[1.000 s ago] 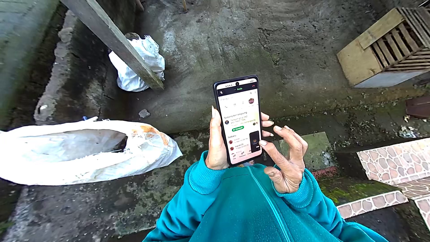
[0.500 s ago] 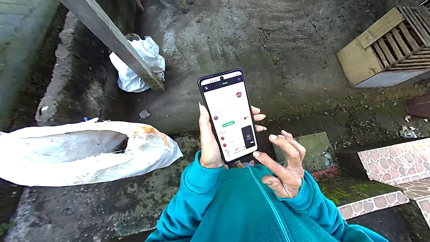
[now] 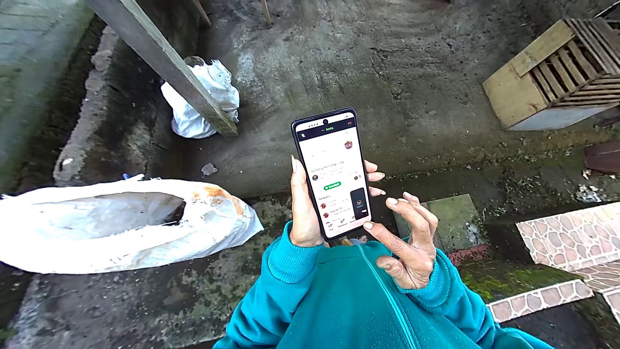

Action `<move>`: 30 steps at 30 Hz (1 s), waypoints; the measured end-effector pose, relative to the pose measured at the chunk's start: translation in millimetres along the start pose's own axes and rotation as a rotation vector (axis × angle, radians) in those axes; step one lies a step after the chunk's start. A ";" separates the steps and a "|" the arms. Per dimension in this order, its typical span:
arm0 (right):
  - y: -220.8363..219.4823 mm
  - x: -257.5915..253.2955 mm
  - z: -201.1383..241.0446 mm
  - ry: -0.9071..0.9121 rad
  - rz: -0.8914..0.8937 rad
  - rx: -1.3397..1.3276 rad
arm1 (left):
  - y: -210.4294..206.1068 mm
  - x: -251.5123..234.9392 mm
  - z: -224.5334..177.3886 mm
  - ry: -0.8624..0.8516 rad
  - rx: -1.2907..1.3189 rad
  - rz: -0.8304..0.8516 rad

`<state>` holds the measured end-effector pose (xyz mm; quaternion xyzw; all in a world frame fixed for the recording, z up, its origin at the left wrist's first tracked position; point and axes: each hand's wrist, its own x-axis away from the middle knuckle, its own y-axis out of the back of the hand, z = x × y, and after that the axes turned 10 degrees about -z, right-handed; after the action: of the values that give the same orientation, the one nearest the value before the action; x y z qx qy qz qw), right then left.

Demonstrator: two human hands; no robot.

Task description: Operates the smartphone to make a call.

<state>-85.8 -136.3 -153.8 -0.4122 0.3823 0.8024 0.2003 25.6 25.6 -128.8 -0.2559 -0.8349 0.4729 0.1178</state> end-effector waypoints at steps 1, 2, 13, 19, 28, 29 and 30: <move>-0.1 0.2 -0.1 -0.001 -0.003 0.002 | 0.6 -0.2 0.3 0.002 -0.001 0.004; -0.1 0.5 -0.1 -0.003 -0.006 0.003 | 1.0 -0.3 0.8 0.005 0.000 0.008; -0.5 2.2 -0.1 -0.004 -0.005 -0.015 | 2.1 1.4 0.7 0.012 0.036 0.049; 0.6 -1.3 1.0 0.002 -0.003 0.002 | 3.5 1.7 1.0 -0.003 0.022 0.052; 1.0 -3.0 -0.4 -0.046 -0.033 0.035 | 3.3 -0.7 -4.2 -0.005 0.025 0.000; 0.7 -3.1 -0.9 -0.046 -0.030 0.032 | 4.1 -1.6 -6.0 -0.012 0.031 -0.005; -0.1 -2.9 -1.2 -0.043 -0.025 0.028 | 4.8 -2.6 -7.5 -0.020 0.034 -0.010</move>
<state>-83.5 -137.3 -151.9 -0.3968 0.3840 0.8030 0.2242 32.6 31.7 -128.8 -0.2452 -0.8291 0.4888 0.1162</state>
